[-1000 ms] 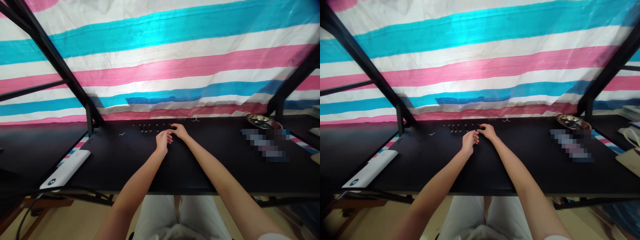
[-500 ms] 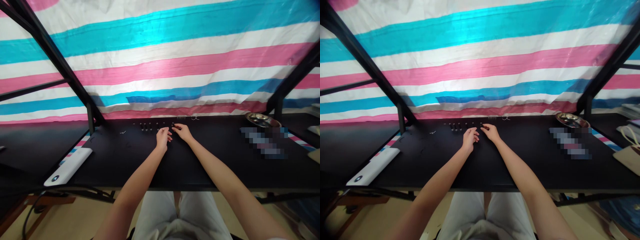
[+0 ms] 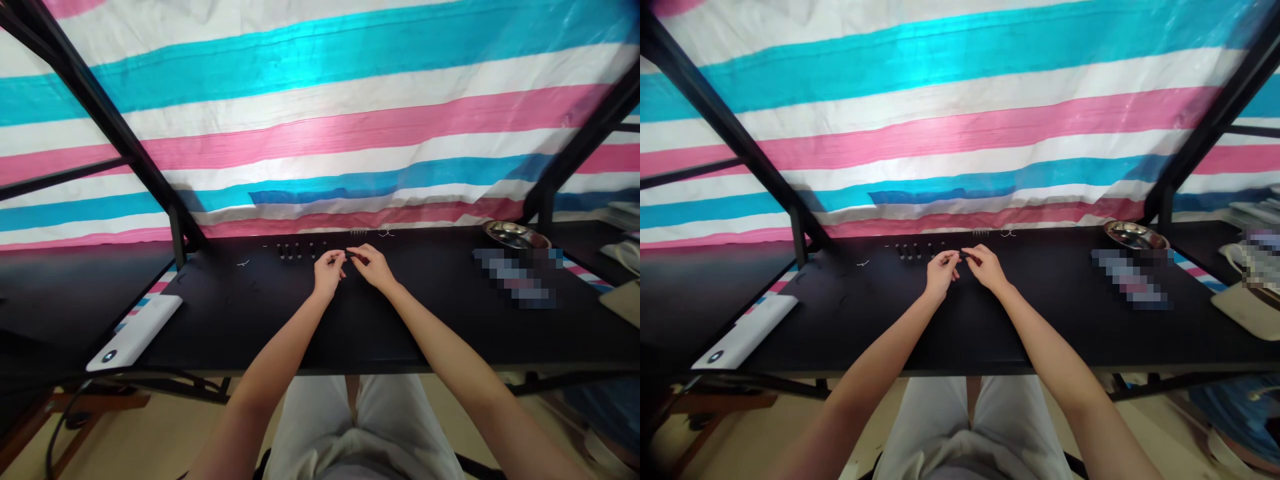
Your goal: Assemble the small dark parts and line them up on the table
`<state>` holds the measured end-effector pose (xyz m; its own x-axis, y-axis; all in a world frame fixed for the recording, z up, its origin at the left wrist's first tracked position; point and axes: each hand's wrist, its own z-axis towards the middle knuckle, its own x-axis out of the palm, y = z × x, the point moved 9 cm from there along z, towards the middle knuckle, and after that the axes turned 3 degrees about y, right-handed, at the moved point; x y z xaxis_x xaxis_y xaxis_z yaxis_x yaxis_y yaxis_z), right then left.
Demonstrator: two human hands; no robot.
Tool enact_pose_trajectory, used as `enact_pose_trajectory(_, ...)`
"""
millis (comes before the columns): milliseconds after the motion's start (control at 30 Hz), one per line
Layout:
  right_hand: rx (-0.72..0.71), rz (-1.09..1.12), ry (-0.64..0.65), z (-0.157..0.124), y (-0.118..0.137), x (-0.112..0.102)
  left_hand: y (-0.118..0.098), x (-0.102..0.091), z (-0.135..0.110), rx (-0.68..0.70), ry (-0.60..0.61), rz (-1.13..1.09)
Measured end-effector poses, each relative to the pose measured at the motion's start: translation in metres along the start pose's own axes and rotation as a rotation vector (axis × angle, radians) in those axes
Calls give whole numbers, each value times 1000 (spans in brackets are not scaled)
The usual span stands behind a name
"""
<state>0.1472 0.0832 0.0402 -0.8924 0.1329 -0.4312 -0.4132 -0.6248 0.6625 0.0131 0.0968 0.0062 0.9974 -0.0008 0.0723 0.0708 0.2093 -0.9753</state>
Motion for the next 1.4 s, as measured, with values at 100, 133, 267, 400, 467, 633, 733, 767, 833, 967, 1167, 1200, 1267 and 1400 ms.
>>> enact_pose_trajectory(100, 95, 112, -20, -2, 0, -3, -3, 1, 0, 34, -3, -2)
enact_pose_trajectory(133, 146, 163, -34, -3, -2, -4, -4, 1, 0, 43, -5, 0)
enact_pose_trajectory(267, 291, 306, -104, -6, -9, -8, -7, 2, -1, 64, -9, 0)
enact_pose_trajectory(400, 333, 329, -126, -6, -13, -7, -7, 2, -1, 69, 2, -1)
enact_pose_trajectory(467, 345, 335, -140, -6, -15, -9, -8, 2, -1, 72, 2, 4)
enact_pose_trajectory(633, 350, 337, -179, -6, -18, -19, -9, -1, -1, 69, -18, 5)
enact_pose_trajectory(733, 348, 312, -292, -7, -25, -36, -6, -4, 0, 51, -40, 0)
enact_pose_trajectory(767, 347, 308, -345, -8, -27, -42, -5, -4, 0, 40, -44, 2)
enact_pose_trajectory(833, 337, 323, -405, -9, -29, -50, 0, -3, 1, 10, -31, 15)
enact_pose_trajectory(967, 280, 331, -253, -3, -20, -37, 7, 7, -1, -45, 61, 35)
enact_pose_trajectory(1167, 198, 187, -105, -1, -9, -21, 5, 14, -3, -36, 110, 16)
enact_pose_trajectory(1200, 201, 180, -88, -1, -11, -19, 4, 14, -3, -29, 111, 10)
enact_pose_trajectory(1267, 215, 178, -47, -1, -15, -15, 1, 13, -3, -16, 104, -1)
enact_pose_trajectory(1400, 254, 203, 56, -1, -20, -7, -3, 9, -2, -1, 67, -5)
